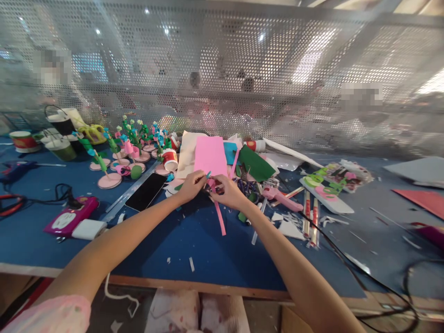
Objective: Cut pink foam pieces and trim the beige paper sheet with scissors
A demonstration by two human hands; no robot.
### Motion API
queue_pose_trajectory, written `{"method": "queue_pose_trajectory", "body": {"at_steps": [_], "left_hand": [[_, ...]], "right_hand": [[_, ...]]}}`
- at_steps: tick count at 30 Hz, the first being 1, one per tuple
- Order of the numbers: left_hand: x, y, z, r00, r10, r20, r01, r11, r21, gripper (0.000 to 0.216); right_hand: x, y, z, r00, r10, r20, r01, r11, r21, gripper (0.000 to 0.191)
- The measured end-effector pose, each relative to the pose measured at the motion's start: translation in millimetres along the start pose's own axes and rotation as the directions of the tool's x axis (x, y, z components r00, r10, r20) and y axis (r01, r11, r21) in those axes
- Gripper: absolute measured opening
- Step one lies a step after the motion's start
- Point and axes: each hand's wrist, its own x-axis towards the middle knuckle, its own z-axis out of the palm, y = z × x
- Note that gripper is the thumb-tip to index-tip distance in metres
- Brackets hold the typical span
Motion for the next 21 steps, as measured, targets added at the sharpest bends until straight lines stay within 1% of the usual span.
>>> {"method": "queue_pose_trajectory", "body": {"at_steps": [2, 6, 8, 10, 14, 18, 21], "left_hand": [[-0.6, -0.4, 1.2, 1.000, 0.005, 0.007, -0.005, 1.000, 0.017, 0.031], [-2.4, -0.7, 4.4, 0.996, 0.062, 0.056, -0.067, 0.994, 0.085, 0.028], [-3.1, -1.2, 5.3, 0.993, 0.094, 0.076, -0.102, 0.990, 0.102, 0.027], [-3.4, -1.8, 5.6, 0.989, 0.122, 0.088, -0.131, 0.985, 0.108, 0.026], [-3.3, -2.0, 5.5, 0.982, 0.150, 0.113, -0.164, 0.979, 0.119, 0.025], [-2.9, -2.8, 6.0, 0.981, 0.138, 0.138, -0.155, 0.981, 0.120, 0.023], [-2.5, -4.5, 6.4, 0.979, 0.133, 0.154, -0.150, 0.983, 0.105, 0.021]], "right_hand": [[0.1, -0.7, 0.1, 0.999, -0.038, -0.027, 0.037, 0.999, -0.028, 0.039], [0.3, -2.6, -0.1, 0.992, -0.073, -0.107, 0.052, 0.981, -0.189, 0.018], [-0.2, -3.9, -0.4, 0.991, -0.077, -0.106, 0.050, 0.970, -0.240, 0.010], [-0.9, -5.2, -1.0, 0.993, -0.077, -0.090, 0.051, 0.964, -0.261, 0.005], [-1.7, -6.4, -3.1, 0.996, -0.045, -0.076, 0.023, 0.965, -0.261, 0.007], [-1.5, -5.4, -4.4, 0.996, -0.029, -0.084, 0.006, 0.966, -0.259, 0.009], [-1.3, -4.9, -4.0, 0.994, -0.011, -0.107, -0.014, 0.974, -0.227, 0.013]]}}
